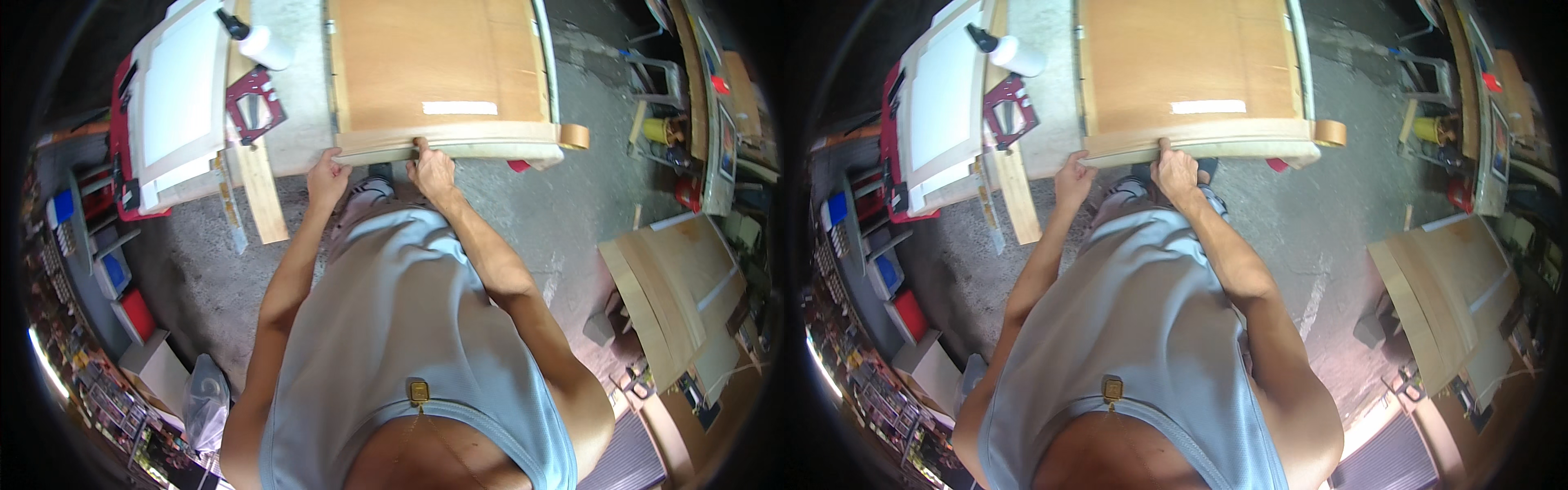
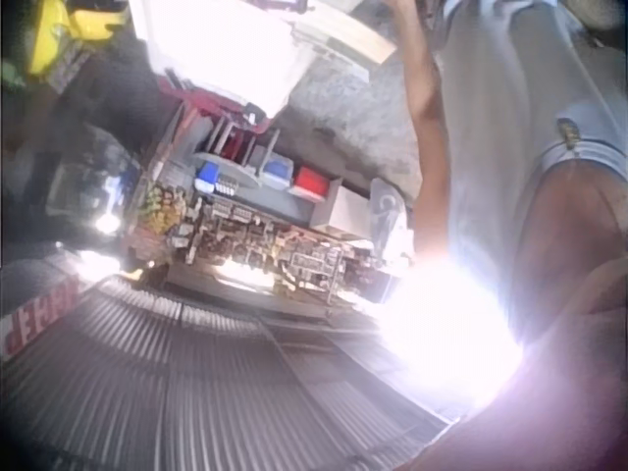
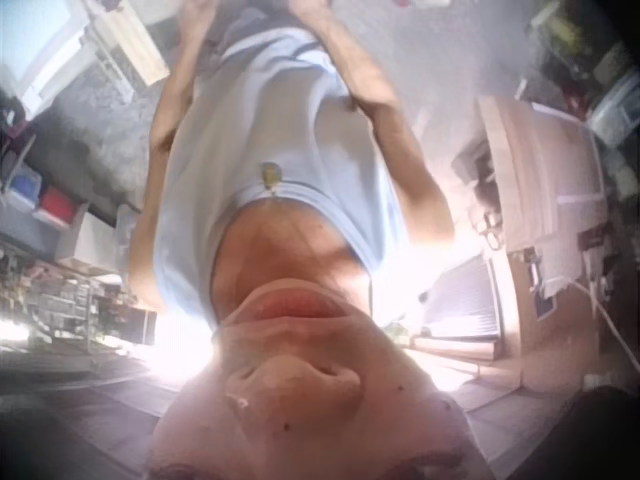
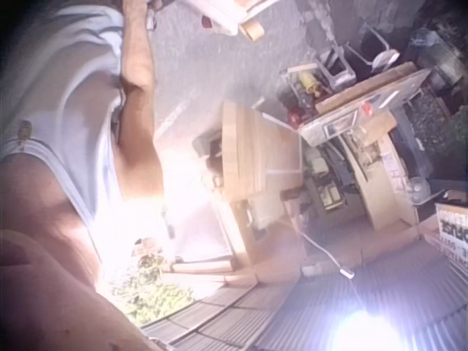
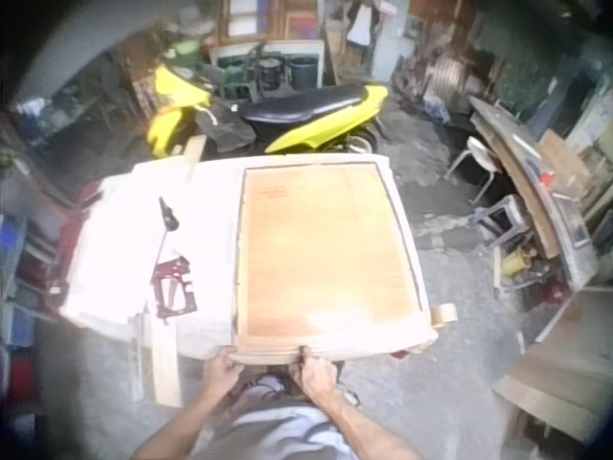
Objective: The person wipes a black picture frame with a blue cloth, places it over a printed image of a mother and child, and secures the back panel using a staple gun. They then apply masking tape to the back edges of the frame.
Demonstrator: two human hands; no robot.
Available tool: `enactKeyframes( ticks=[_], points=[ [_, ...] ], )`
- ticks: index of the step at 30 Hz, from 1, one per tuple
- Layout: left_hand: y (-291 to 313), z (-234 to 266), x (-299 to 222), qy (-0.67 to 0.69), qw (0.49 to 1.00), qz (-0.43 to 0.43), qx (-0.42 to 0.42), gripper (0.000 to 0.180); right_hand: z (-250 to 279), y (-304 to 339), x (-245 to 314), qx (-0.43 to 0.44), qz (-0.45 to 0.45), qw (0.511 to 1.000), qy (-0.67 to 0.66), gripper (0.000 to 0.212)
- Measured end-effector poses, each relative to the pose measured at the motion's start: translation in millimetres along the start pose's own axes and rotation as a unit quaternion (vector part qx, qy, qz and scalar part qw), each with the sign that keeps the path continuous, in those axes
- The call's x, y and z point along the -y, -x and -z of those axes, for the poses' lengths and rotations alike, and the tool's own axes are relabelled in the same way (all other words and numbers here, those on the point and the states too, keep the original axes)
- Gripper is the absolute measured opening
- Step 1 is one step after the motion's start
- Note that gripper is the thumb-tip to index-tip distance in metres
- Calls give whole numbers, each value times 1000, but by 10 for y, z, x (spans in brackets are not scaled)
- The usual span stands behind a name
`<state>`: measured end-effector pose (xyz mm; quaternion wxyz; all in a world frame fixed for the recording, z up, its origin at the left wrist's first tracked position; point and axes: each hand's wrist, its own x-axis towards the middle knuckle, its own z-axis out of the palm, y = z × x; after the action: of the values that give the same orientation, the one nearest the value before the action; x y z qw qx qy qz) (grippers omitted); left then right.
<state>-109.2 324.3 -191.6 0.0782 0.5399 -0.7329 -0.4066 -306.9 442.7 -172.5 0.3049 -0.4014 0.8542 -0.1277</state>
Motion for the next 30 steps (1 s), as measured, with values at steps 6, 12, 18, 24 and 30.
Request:
enactKeyframes(
  ticks=[6, 12, 18, 24, 30],
  points=[
    [-132, -3, 278, 14, 999, 47, -10, 42, -458, 135, 419, 227, 171, 958, -46, 31],
    [190, -264, 306, -13, 999, 9, -38, 59, -246, 306, -792, 228, 7, 949, -216, 44],
    [467, -1081, 729, -140, 989, -16, 43, 42, -787, 1281, -3454, -71, -258, 878, -397, 40],
    [675, -2891, -47, -310, 890, -77, 324, 33, -560, 2842, -4989, -85, -502, 791, -340, 41],
    [561, -5234, -2351, -298, 843, -202, 399, 30, 152, 3612, -6238, -161, -562, 665, -464, 40]
  ],
)
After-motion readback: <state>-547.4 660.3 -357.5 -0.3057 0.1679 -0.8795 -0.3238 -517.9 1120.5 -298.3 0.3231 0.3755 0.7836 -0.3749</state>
